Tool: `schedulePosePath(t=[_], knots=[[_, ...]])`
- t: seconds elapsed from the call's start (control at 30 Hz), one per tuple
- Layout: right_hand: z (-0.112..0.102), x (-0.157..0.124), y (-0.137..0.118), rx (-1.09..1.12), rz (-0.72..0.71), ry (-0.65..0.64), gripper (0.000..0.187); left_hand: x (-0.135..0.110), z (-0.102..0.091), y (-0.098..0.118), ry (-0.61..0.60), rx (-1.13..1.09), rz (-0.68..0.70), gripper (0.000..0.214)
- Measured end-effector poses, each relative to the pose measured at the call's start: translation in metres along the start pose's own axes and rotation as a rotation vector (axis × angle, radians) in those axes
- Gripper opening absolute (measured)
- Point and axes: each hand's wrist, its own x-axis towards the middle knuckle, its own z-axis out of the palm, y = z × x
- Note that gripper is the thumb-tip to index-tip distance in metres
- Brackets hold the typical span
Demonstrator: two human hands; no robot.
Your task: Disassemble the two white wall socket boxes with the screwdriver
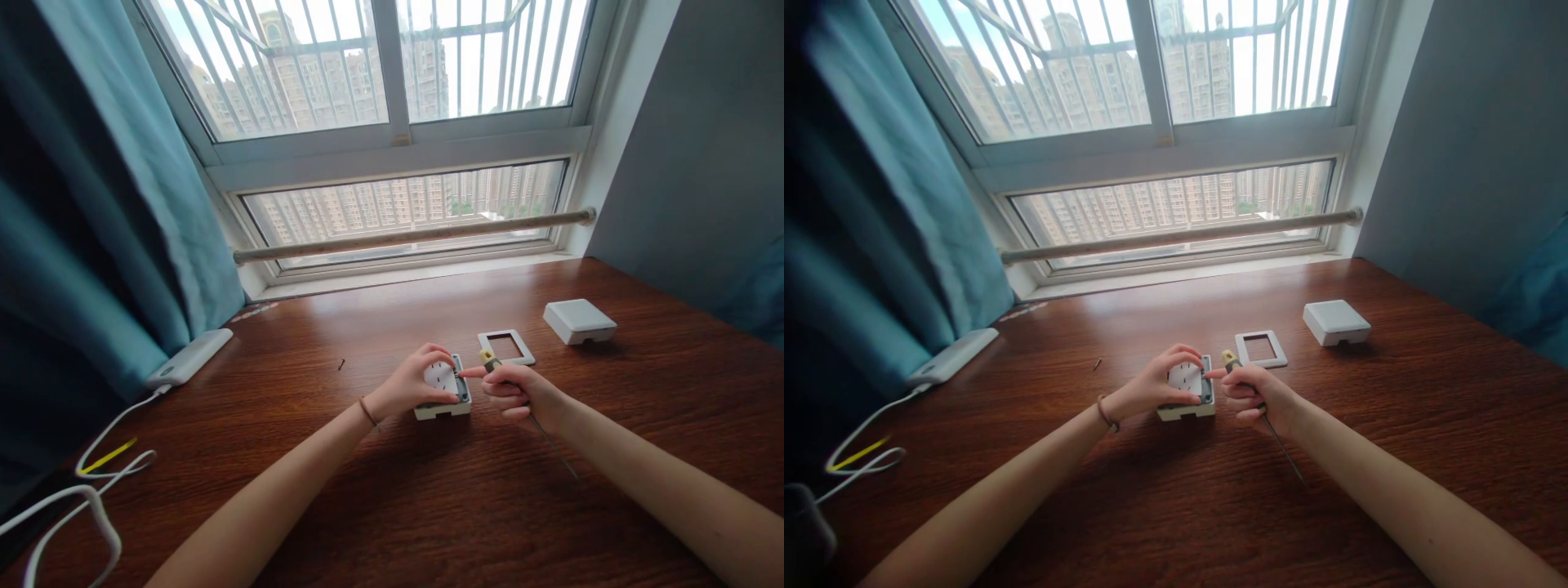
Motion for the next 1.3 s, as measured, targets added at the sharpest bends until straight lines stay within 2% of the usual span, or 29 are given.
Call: schedulePosePath(t=[0.2, 0.33, 0.63, 0.77, 1.1, 1.3], knots=[[-0.006, 0.003, 0.004, 0.196, -0.024, -0.061, 0.028, 0.001, 0.001, -0.001, -0.008, -0.046, -0.041, 0.045], [-0.009, 0.005, 0.008, 0.312, -0.035, -0.068, 0.033, 0.003, 0.003, 0.0, 0.039, -0.049, -0.085, 0.035], [-0.008, 0.007, 0.01, 0.367, -0.021, -0.049, 0.034, 0.005, 0.014, 0.015, 0.197, 0.161, -0.182, 0.011], [-0.007, 0.007, 0.01, 0.349, -0.03, -0.041, 0.033, 0.007, 0.018, 0.018, 0.24, 0.188, -0.214, 0.008], [-0.007, 0.004, 0.008, 0.291, -0.201, 0.069, 0.037, 0.011, 0.02, 0.021, 0.261, 0.334, -0.129, 0.006], [-0.008, 0.006, 0.009, 0.19, -0.208, 0.153, 0.028, 0.012, 0.021, 0.024, 0.218, 0.444, -0.053, 0.005]])
